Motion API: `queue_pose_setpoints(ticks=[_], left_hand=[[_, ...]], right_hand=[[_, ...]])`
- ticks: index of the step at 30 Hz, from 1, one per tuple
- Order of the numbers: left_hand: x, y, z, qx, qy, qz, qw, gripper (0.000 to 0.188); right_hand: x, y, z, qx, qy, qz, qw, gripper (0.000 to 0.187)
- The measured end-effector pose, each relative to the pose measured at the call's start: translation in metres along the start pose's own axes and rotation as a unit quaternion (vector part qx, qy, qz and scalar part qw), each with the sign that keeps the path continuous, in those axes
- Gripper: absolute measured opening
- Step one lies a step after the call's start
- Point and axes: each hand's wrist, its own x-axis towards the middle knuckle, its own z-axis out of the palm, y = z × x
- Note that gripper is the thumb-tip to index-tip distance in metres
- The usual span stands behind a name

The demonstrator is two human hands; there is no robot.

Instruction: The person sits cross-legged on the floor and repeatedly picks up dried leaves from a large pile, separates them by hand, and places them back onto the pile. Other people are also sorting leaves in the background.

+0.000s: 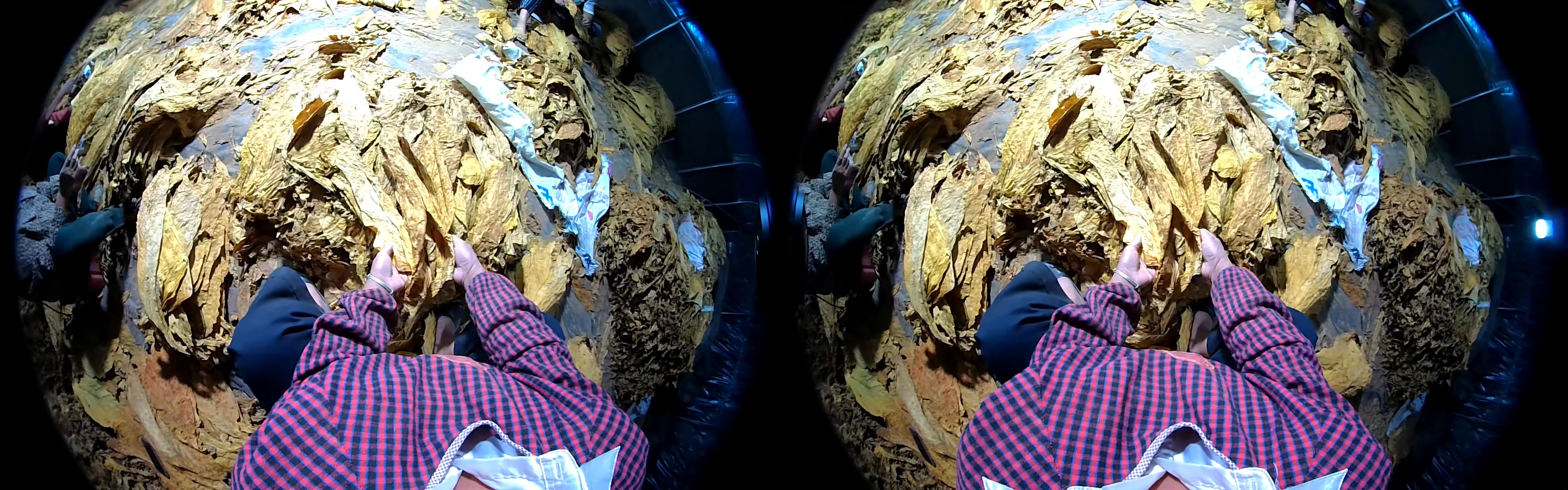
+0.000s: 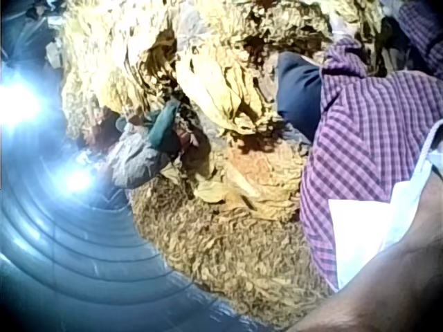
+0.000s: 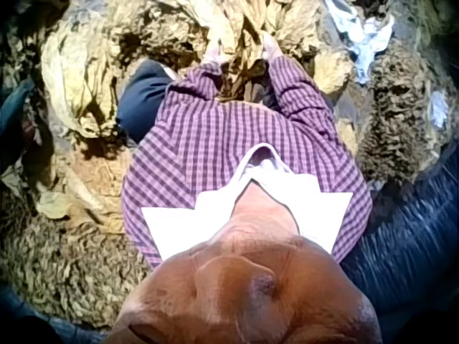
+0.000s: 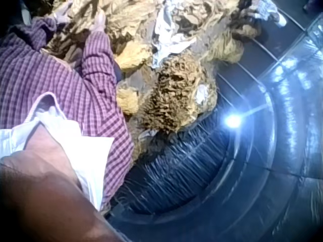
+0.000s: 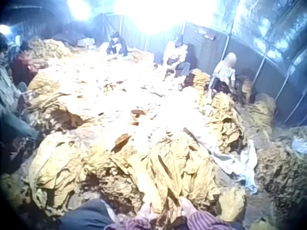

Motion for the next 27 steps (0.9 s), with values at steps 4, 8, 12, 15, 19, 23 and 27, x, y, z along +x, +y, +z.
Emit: queue_pose_setpoints(ticks=[4, 8, 12, 15, 19, 23, 27], left_hand=[[-0.009, -0.006, 0.01, -0.069, -0.089, -0.004, 0.994, 0.057], [-0.019, -0.013, 0.008, 0.24, 0.096, -0.066, 0.964, 0.046], [0.002, -0.019, -0.006, 0.182, 0.038, -0.061, 0.981, 0.016], [0.001, -0.005, -0.022, 0.015, -0.051, -0.047, 0.997, 0.035], [-0.011, -0.004, -0.034, -0.096, -0.152, -0.027, 0.983, 0.042], [-0.009, -0.013, -0.032, -0.132, -0.095, 0.004, 0.987, 0.053], [-0.011, -0.017, -0.035, -0.158, -0.153, -0.01, 0.975, 0.052]], right_hand=[[-0.009, -0.008, -0.007, -0.056, 0.102, 0.028, 0.993, 0.049], [-0.014, 0.0, -0.015, -0.015, 0.05, -0.012, 0.999, 0.032], [0.004, -0.008, -0.034, 0.0, 0.103, -0.076, 0.992, 0.031], [0.0, -0.011, -0.04, 0.02, 0.094, -0.064, 0.993, 0.033], [-0.03, -0.013, -0.014, 0.038, -0.008, -0.003, 0.999, 0.058], [-0.07, -0.018, 0.031, -0.367, 0.228, 0.093, 0.897, 0.073], [-0.092, -0.009, 0.061, -0.385, 0.226, -0.148, 0.883, 0.048]])
